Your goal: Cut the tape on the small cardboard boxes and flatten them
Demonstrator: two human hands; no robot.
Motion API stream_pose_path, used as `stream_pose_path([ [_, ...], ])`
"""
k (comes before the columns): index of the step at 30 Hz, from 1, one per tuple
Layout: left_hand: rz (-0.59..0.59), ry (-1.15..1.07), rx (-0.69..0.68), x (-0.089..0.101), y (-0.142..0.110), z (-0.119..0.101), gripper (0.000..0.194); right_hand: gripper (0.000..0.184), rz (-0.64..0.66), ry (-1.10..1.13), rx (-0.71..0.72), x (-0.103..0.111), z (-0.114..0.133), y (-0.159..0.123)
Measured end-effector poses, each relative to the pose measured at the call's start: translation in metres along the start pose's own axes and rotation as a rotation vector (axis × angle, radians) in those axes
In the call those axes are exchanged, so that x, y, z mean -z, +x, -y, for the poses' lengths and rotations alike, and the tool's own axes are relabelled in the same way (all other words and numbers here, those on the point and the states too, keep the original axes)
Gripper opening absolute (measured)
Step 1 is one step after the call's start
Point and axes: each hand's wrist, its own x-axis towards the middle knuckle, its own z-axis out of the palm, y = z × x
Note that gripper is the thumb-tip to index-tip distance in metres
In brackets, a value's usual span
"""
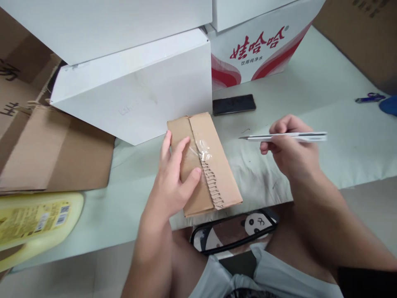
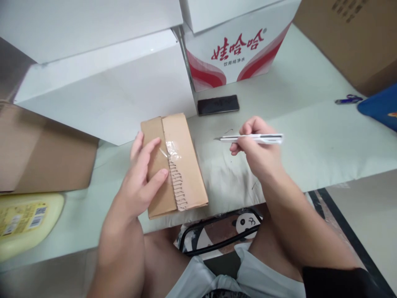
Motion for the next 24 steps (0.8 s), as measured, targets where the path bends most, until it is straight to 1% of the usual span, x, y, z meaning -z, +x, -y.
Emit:
stream_pose_path([
  [1,-0.020,0.014,-0.004,-0.005,-0.003,-0.005,0.071,0.024,-0.019,0.126,0.015,0.001,0.003,-0.001],
  [2,-0.041,0.029,-0.005,-0.010,-0.006,-0.011,0.067,0.025,-0.019,0.198,0.020,0.002,0.005,-0.002],
  [4,-0.070,0.055,-0.010,-0.023,-0.013,-0.023,0.066,0.023,-0.007,0.242,0.002,0.001,0.010,-0.005],
  [6,-0.080,0.061,-0.041,-0.037,-0.019,-0.032,0.067,0.021,-0.031,0.265,-0.033,0.001,0.015,-0.011],
  [8,-0.105,0.049,-0.075,-0.050,-0.025,-0.037,0.073,0.028,-0.032,0.261,-0.034,0.002,0.022,-0.019],
  [10,-0.128,0.042,-0.101,-0.059,-0.028,-0.038,0.080,0.036,0.029,0.186,0.017,0.005,0.031,-0.030],
  [11,-0.133,0.044,-0.112,-0.062,-0.029,-0.038,0.081,0.033,0.079,0.114,0.056,0.006,0.036,-0.036],
  [13,-0.132,0.056,-0.121,-0.065,-0.030,-0.037,0.080,0.019,0.163,-0.067,0.136,0.008,0.046,-0.046],
  [14,-0.129,0.063,-0.125,-0.066,-0.030,-0.036,0.079,0.013,0.177,-0.150,0.169,0.007,0.051,-0.051],
  [16,-0.121,0.076,-0.124,-0.065,-0.029,-0.036,0.078,0.010,0.202,-0.267,0.214,0.005,0.058,-0.055],
  [20,-0.127,0.084,-0.109,-0.063,-0.029,-0.039,0.080,0.007,0.278,-0.388,0.278,-0.003,0.061,-0.054],
  [24,-0.123,0.065,-0.090,-0.062,-0.028,-0.042,0.083,0.006,0.248,-0.480,0.356,-0.007,0.055,-0.052],
])
